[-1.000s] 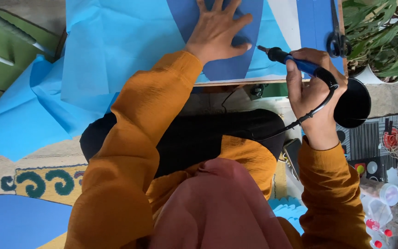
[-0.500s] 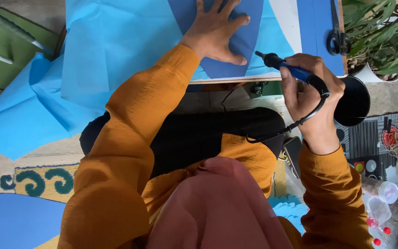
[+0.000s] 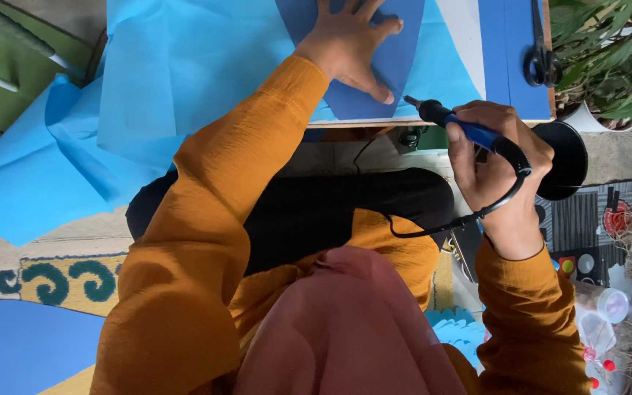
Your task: Cutting a pattern out of blue fabric using a heat cutting tool and a template.
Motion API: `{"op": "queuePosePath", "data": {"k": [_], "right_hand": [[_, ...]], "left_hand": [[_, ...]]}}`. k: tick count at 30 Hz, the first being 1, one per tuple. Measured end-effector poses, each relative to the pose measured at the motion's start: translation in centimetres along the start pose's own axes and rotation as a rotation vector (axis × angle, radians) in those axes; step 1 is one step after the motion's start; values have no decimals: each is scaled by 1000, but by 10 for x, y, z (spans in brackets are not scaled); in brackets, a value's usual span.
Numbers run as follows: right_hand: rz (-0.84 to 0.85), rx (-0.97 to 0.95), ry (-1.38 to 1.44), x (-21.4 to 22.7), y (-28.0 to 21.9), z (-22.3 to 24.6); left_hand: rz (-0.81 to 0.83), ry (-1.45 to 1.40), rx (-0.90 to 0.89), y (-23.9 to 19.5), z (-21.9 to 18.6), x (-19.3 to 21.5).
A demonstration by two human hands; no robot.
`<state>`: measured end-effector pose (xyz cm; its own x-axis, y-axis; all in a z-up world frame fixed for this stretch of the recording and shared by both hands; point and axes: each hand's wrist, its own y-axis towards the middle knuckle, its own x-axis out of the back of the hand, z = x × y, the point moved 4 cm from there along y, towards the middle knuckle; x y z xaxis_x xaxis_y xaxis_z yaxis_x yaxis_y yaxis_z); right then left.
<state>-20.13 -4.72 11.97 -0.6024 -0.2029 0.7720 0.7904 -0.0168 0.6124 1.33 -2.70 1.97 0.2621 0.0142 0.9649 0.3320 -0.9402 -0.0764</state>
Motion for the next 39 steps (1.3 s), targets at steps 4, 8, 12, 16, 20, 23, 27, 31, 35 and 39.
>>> {"op": "queuePosePath", "data": {"k": [4, 8, 12, 16, 20, 23, 27, 31, 35, 39], "right_hand": [[10, 9, 11, 2, -2, 3], [13, 21, 6, 3, -2, 8], [5, 17, 32, 4, -3, 13], [-8, 32, 14, 5, -4, 16], [17, 38, -12, 6, -6, 17], [4, 48, -6, 6, -6, 19], [-11, 57, 3, 6, -6, 19], [-1, 45, -33, 6, -8, 18], [18, 20, -33, 7, -8, 20], [28, 25, -16, 6, -7, 19]], "left_hand": [[-41, -7, -22, 4, 3, -6], [-3, -6, -3, 1, 0, -1], [-15, -20, -8, 2, 3, -6], [-22, -28, -25, 5, 5, -9], [-67, 2, -50, 11, 7, -16], [11, -26, -19, 5, 4, -10], [-61, -20, -45, 12, 8, -18], [-87, 7, -62, 17, 10, -23], [-74, -35, -65, 14, 9, -20], [-46, -40, -44, 14, 9, -20]]}}
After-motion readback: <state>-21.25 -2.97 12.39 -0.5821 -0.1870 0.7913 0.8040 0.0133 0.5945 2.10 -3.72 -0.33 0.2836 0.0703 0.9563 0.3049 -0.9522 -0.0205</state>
